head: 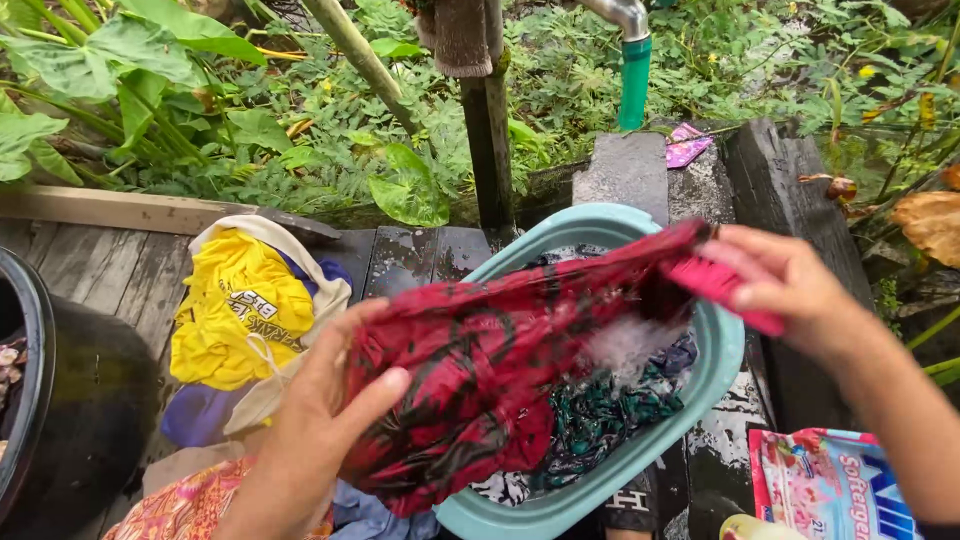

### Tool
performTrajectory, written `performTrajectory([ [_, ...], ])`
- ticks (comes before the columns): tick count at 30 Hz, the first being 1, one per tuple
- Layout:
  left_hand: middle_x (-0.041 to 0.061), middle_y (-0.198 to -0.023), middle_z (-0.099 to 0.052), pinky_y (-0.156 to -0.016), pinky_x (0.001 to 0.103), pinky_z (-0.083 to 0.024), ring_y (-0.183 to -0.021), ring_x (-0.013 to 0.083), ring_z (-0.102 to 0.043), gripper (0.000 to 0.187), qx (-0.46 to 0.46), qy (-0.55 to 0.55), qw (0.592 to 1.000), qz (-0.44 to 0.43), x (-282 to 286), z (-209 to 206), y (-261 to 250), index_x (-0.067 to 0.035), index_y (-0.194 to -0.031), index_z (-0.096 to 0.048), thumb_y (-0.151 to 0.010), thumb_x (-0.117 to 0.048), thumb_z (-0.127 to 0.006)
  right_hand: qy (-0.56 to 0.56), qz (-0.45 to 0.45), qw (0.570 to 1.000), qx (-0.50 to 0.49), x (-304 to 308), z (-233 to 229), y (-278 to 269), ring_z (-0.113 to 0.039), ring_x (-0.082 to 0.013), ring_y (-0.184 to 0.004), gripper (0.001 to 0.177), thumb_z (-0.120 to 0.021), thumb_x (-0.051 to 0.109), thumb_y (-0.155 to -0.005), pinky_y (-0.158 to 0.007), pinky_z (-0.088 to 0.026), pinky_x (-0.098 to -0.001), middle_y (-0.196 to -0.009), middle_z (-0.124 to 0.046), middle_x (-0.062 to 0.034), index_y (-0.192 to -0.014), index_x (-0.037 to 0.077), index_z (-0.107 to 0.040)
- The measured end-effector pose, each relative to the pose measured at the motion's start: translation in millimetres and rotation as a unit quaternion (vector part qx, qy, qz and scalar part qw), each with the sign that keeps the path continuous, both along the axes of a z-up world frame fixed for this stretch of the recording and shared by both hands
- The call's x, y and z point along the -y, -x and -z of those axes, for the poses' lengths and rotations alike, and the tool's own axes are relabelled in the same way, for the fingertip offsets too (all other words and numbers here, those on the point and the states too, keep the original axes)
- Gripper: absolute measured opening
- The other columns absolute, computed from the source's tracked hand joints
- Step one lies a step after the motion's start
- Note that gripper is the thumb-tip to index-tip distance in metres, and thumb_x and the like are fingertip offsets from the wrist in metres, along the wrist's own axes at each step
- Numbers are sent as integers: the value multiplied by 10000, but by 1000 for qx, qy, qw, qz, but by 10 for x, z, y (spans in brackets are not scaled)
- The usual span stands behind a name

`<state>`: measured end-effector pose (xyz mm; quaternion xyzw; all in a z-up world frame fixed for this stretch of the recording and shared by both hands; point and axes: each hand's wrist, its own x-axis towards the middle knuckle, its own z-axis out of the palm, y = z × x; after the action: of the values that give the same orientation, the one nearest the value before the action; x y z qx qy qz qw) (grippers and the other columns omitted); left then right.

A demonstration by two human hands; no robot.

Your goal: Hand washing and scrubbing clothes in a basin using a brush and detergent.

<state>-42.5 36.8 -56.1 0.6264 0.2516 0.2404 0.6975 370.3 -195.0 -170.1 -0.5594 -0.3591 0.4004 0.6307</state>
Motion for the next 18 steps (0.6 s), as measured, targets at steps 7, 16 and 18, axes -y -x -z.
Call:
performTrajectory([
  [7,74,-1251,-741,-1016,309,-483,-1122,143,-652,460,-213,27,977,-2,-372,2005,643,-17,-1340,-635,-950,-261,-627,213,5,924,319,-974,-226,785,-676,-198,-900,910,-840,380,-697,-836,-551,-363,-975,-737,-112,-1524,177,-521],
  [16,58,-1447,-630,-1131,303,-369,-1345,159,-549,554,-127,169,977,-13,-431,4190,1436,-55,-1472,-510,-956,-237,-596,-120,-111,832,531,-1199,467,2737,-533,-327,-1286,379,-535,328,-1029,-1023,-471,-490,-1359,-563,-151,-1378,214,-628],
  [18,118,-1482,-519,-1155,290,-368,-1359,161,-499,662,-222,-346,896,166,-542,5274,2038,-7,-1583,-345,-1009,-224,-592,-78,-213,825,518,-1263,426,2642,-595,-334,-1030,271,-618,319,-985,-865,-498,-490,-1126,-598,-145,-1243,249,-668],
])
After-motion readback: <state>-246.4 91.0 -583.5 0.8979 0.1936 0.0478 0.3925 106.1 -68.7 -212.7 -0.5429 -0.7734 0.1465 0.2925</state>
